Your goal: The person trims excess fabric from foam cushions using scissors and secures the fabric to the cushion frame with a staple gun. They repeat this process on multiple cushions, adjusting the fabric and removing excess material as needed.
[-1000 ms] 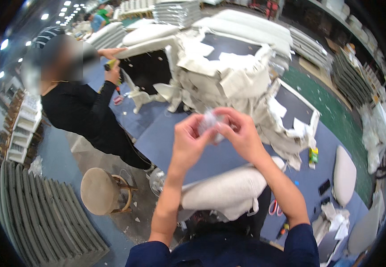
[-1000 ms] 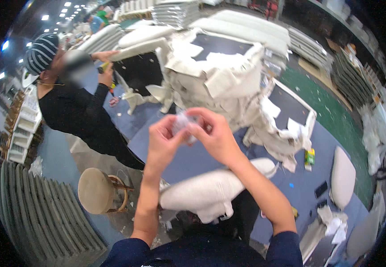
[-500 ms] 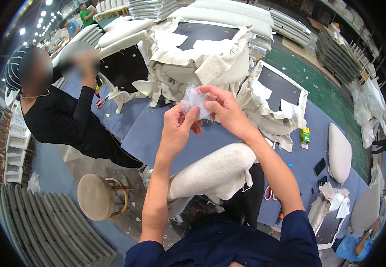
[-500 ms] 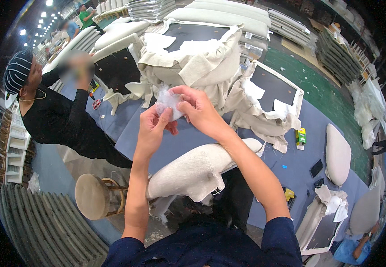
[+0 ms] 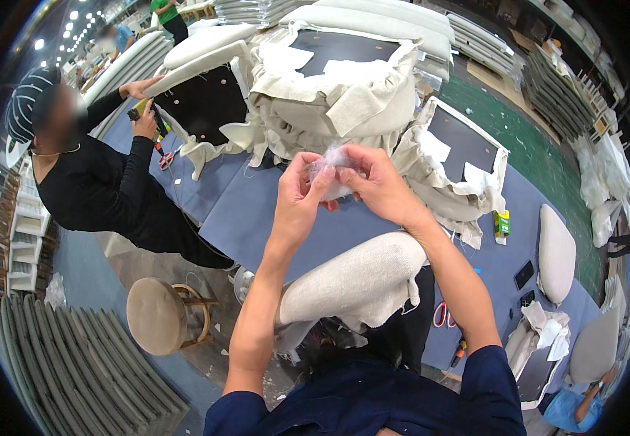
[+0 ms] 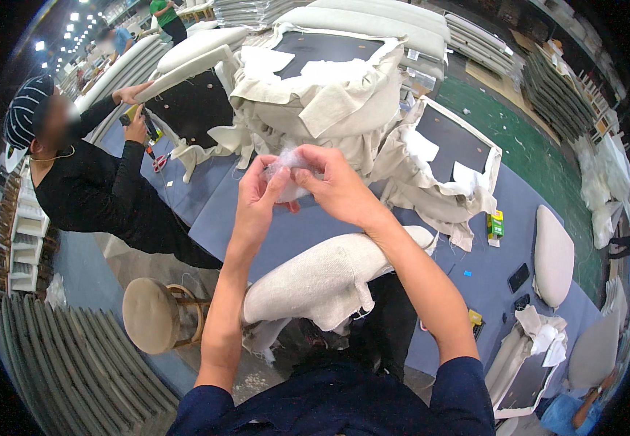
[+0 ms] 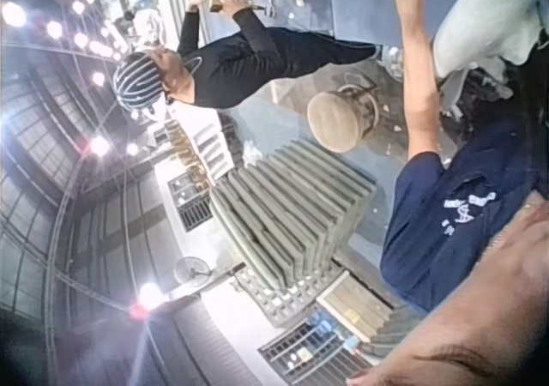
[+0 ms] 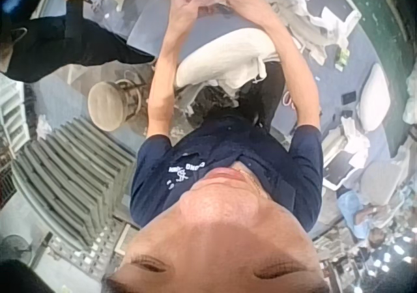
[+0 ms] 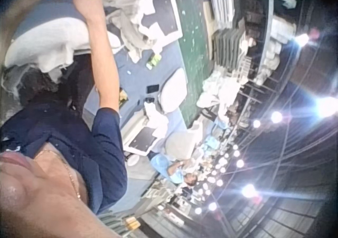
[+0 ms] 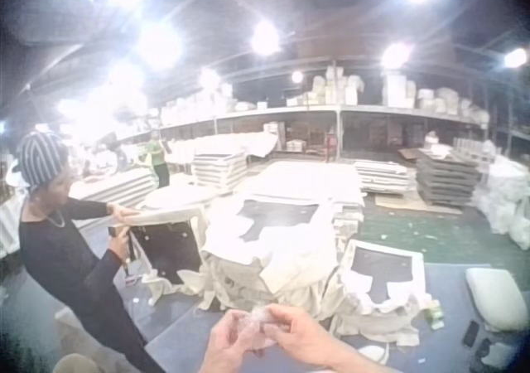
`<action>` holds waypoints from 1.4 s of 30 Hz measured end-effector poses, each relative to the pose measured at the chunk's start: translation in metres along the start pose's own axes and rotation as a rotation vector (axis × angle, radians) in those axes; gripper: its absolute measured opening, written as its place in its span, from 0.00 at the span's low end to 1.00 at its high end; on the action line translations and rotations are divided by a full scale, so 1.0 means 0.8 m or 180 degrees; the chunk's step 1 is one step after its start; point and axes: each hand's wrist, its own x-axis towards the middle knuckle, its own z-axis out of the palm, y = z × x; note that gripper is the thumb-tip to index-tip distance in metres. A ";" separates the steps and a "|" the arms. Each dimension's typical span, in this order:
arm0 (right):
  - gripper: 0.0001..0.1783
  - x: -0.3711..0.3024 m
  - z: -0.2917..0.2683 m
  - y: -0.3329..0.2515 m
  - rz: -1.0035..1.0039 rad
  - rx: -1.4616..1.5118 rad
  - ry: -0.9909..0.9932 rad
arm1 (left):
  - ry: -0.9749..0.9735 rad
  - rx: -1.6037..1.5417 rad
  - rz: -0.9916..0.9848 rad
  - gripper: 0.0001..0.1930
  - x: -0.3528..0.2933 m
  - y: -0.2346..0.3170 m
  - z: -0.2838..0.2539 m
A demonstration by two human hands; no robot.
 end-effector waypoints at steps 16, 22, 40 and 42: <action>0.13 0.007 0.000 0.006 -0.0154 0.0198 0.0400 | -0.0109 -0.0039 0.0279 0.10 0.012 -0.019 -0.016; 0.14 0.003 -0.007 0.004 0.0243 -0.0076 0.0099 | 0.0541 0.0100 0.0405 0.09 0.002 -0.002 0.002; 0.19 0.024 -0.039 0.026 -0.0789 0.0640 0.2811 | -0.0042 0.0039 0.0259 0.21 -0.011 -0.010 -0.017; 0.19 0.032 -0.043 0.038 -0.0914 0.0545 0.2692 | 0.0155 -0.0013 0.0359 0.16 -0.015 -0.011 -0.003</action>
